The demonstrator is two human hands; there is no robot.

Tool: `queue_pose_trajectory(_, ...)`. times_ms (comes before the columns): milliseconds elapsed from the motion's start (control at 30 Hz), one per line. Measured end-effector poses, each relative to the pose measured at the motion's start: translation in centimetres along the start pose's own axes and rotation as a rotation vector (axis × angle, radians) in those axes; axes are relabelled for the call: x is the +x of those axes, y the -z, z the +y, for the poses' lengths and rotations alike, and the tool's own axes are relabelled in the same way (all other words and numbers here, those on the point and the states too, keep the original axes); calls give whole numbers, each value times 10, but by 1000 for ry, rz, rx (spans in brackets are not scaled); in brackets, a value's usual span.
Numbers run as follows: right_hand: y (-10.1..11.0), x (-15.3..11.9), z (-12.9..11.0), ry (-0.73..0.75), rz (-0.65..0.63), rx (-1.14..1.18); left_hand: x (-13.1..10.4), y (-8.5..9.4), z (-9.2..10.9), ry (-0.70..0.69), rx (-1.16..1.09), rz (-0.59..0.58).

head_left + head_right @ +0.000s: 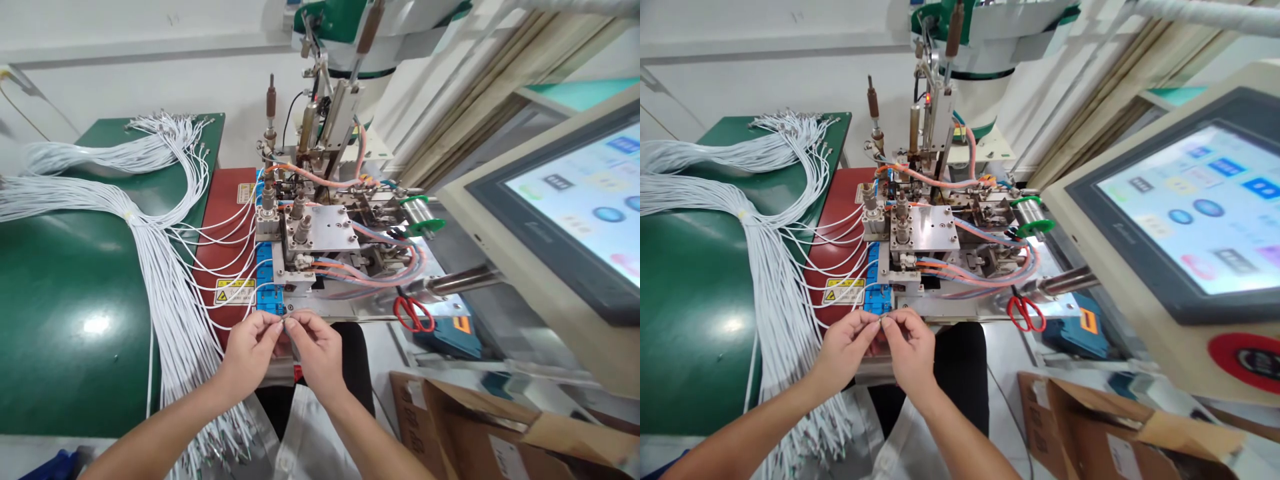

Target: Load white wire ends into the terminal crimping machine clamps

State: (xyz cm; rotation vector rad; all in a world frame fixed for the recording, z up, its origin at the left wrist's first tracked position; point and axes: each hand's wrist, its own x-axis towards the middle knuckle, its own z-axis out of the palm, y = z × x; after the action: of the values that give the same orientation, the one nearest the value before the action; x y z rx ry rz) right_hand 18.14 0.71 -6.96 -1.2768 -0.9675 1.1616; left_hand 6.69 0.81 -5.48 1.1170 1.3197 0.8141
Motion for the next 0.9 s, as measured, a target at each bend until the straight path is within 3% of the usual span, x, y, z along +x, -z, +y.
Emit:
queue_pose_trajectory(233, -5, -2, -6, 42, 63, -9, -4, -2, -2, -54, -12, 43)
queue_pose_trajectory(567, -7, -1, 0, -3, 53, 50, -6, -5, -1, -121, 22, 109)
queue_pose_trajectory(900, -9, 0, 1, 248, 108, -175, -4, -6, -7, -88, -104, 116)
